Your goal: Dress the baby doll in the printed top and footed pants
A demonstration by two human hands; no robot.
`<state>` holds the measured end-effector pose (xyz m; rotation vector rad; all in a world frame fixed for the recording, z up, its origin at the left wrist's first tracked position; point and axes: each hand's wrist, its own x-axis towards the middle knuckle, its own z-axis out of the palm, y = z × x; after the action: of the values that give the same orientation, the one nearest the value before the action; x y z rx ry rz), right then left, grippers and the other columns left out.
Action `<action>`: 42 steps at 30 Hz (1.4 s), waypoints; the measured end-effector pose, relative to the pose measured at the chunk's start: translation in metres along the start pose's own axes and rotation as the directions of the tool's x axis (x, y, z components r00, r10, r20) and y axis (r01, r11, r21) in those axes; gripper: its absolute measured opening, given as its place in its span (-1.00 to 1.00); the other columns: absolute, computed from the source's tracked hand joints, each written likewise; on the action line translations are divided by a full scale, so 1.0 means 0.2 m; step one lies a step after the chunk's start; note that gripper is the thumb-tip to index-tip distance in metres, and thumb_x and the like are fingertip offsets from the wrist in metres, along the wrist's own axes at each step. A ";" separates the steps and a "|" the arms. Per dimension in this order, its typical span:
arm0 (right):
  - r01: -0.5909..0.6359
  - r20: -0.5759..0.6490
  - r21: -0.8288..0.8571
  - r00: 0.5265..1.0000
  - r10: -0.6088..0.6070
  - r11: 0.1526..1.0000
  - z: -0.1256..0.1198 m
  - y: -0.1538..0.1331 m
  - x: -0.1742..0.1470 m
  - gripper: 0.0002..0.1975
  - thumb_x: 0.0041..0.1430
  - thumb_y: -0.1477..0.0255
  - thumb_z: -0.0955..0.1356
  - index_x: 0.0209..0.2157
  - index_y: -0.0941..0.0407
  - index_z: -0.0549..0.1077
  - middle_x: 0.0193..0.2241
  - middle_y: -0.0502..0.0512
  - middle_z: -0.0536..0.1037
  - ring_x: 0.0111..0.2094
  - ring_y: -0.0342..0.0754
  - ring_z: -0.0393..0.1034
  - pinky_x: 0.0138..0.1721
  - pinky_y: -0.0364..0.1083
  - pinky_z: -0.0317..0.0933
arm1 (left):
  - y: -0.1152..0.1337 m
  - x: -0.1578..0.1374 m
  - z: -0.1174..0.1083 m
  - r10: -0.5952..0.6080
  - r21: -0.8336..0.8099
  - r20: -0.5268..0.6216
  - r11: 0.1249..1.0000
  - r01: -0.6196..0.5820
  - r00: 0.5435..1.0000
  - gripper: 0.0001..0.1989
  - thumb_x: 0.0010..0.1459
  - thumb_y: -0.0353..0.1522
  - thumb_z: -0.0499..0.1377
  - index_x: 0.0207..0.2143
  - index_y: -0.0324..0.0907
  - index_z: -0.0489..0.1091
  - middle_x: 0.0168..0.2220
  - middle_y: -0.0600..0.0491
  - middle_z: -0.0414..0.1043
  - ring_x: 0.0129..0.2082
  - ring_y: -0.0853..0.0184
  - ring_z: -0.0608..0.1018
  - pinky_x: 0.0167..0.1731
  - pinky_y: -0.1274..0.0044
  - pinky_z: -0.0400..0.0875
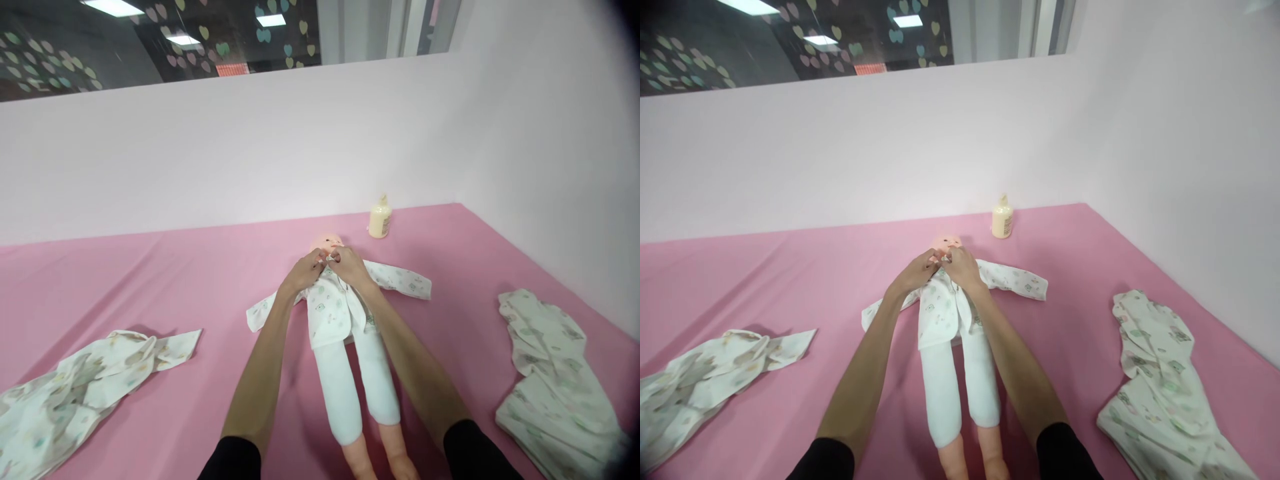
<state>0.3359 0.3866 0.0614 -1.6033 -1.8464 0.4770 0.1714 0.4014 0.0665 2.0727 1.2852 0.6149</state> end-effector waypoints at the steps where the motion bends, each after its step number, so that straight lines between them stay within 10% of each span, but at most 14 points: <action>1: 0.014 0.001 0.011 1.000 -0.014 1.000 0.00 0.01 0.00 -0.91 0.19 0.45 0.29 -0.29 0.11 0.42 -0.29 0.10 0.49 -0.20 -0.01 0.37 -0.25 -0.11 0.14 | 0.01 -0.01 0.00 -0.002 -0.004 -0.004 1.000 0.002 1.000 -0.83 0.25 -0.31 0.02 -0.15 -0.09 0.34 -0.48 0.16 0.35 -0.50 0.39 0.35 -0.46 0.58 0.21; 6: 0.098 0.021 0.005 0.995 -0.098 0.995 -0.02 0.01 -0.01 -0.74 0.27 0.43 0.26 -0.02 0.11 0.41 -0.21 0.13 0.49 -0.19 -0.01 0.38 -0.18 -0.09 0.16 | 0.03 -0.02 -0.01 0.053 -0.005 -0.009 0.999 -0.054 0.999 -0.79 0.27 -0.29 0.02 -0.12 -0.11 0.38 -0.41 0.12 0.41 -0.44 0.37 0.42 -0.41 0.57 0.28; 17: 0.060 0.056 -0.049 0.997 -0.057 0.997 0.00 0.00 -0.01 -0.78 0.20 0.46 0.26 -0.12 0.14 0.42 -0.03 0.23 0.49 -0.04 0.08 0.37 -0.11 -0.04 0.17 | 0.00 -0.03 -0.01 -0.088 -0.126 -0.007 0.988 0.086 0.996 -0.72 0.26 -0.24 0.08 -0.01 -0.12 0.24 -0.49 0.17 0.33 -0.56 0.43 0.35 -0.53 0.61 0.20; 28: 0.020 0.049 0.010 0.999 -0.021 1.000 -0.01 -0.01 -0.02 -0.80 0.13 0.33 0.32 -0.22 0.10 0.39 -0.31 0.06 0.47 -0.31 -0.04 0.32 -0.33 -0.11 0.07 | 0.03 -0.03 -0.04 0.107 0.097 -0.001 0.990 -0.106 0.994 -0.66 0.21 -0.41 0.01 -0.02 -0.08 0.44 -0.17 0.05 0.54 -0.26 0.31 0.51 -0.24 0.53 0.34; 42: 0.061 0.071 0.334 0.993 -0.089 0.941 -0.09 0.01 -0.05 -0.65 0.02 0.49 0.27 -0.09 0.08 0.28 -0.50 -0.14 0.26 -0.42 -0.12 0.24 -0.34 -0.14 0.13 | 0.05 -0.03 -0.02 0.157 0.088 -0.111 0.985 -0.147 0.981 -0.69 0.30 -0.30 0.00 -0.18 -0.13 0.54 -0.33 0.02 0.43 -0.28 0.31 0.44 -0.25 0.52 0.30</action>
<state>0.3491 0.3752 0.0711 -1.2990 -1.7693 0.7875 0.1720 0.3944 0.0756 2.2448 1.2415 0.7756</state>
